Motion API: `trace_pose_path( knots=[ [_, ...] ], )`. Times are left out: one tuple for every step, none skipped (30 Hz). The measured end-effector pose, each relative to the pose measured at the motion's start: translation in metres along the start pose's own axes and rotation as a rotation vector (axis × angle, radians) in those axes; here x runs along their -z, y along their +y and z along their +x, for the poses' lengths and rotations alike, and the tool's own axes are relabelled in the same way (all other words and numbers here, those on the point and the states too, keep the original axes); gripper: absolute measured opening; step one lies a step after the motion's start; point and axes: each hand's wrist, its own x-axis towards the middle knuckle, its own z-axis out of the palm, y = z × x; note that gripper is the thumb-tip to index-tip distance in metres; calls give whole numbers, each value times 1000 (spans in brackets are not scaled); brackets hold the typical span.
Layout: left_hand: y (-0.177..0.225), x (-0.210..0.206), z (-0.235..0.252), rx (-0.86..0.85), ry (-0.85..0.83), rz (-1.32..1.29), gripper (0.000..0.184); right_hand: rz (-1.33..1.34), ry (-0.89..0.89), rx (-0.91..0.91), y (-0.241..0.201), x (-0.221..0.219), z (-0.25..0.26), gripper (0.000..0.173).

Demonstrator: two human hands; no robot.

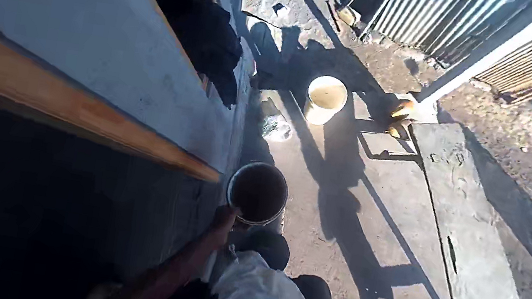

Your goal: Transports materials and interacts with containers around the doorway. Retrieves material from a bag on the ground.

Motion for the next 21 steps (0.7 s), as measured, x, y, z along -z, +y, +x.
trace_pose_path(
  knots=[
    [-5,-5,3,13,21,-37,19,-71,-14,68,-15,7,28,43],
    [-12,-10,6,20,45,-72,20,-139,-31,131,-28,13,57,43],
    [-21,-15,9,18,81,-110,19,-178,-31,209,-41,14,88,41],
    [-30,-20,14,12,127,-152,19,-193,-32,301,-54,11,121,39],
    [-43,-25,19,5,177,-190,19,-188,-31,378,-66,7,151,37],
    [-59,-31,24,-6,225,-218,20,-181,-35,435,-78,3,176,35],
    [-75,-41,28,-20,273,-232,20,-183,-60,461,-92,2,197,34],
    [-91,-52,32,-38,314,-244,22,-196,-97,474,-105,2,218,34],
    [-107,-65,38,-53,346,-252,24,-221,-140,468,-113,3,240,35],
    [-126,-78,45,-64,370,-262,26,-247,-177,457,-113,2,264,36],
    [-146,-90,53,-76,397,-282,25,-254,-203,458,-104,1,291,37],
    [-166,-101,60,-84,411,-303,24,-233,-217,480,-86,0,321,38],
    [-183,-112,67,-86,417,-325,23,-204,-220,512,-66,-1,351,39],
    [-197,-124,77,-86,425,-345,22,-175,-220,529,-48,1,381,40],
    [-209,-136,85,-84,426,-369,20,-157,-217,525,-30,5,409,41],
    [-221,-147,88,-72,424,-395,20,-159,-221,482,-11,10,432,41],
    [-229,-158,87,-50,423,-422,20,-189,-223,420,11,16,452,40],
    [-234,-170,84,-23,420,-454,20,-234,-224,352,32,24,471,39],
    [-235,-184,81,3,418,-488,20,-287,-229,275,50,34,491,40],
    [-235,-199,80,22,420,-515,20,-314,-230,200,65,45,512,40],
    [-233,-213,78,37,426,-533,20,-305,-221,129,81,56,533,40]
  ],
)
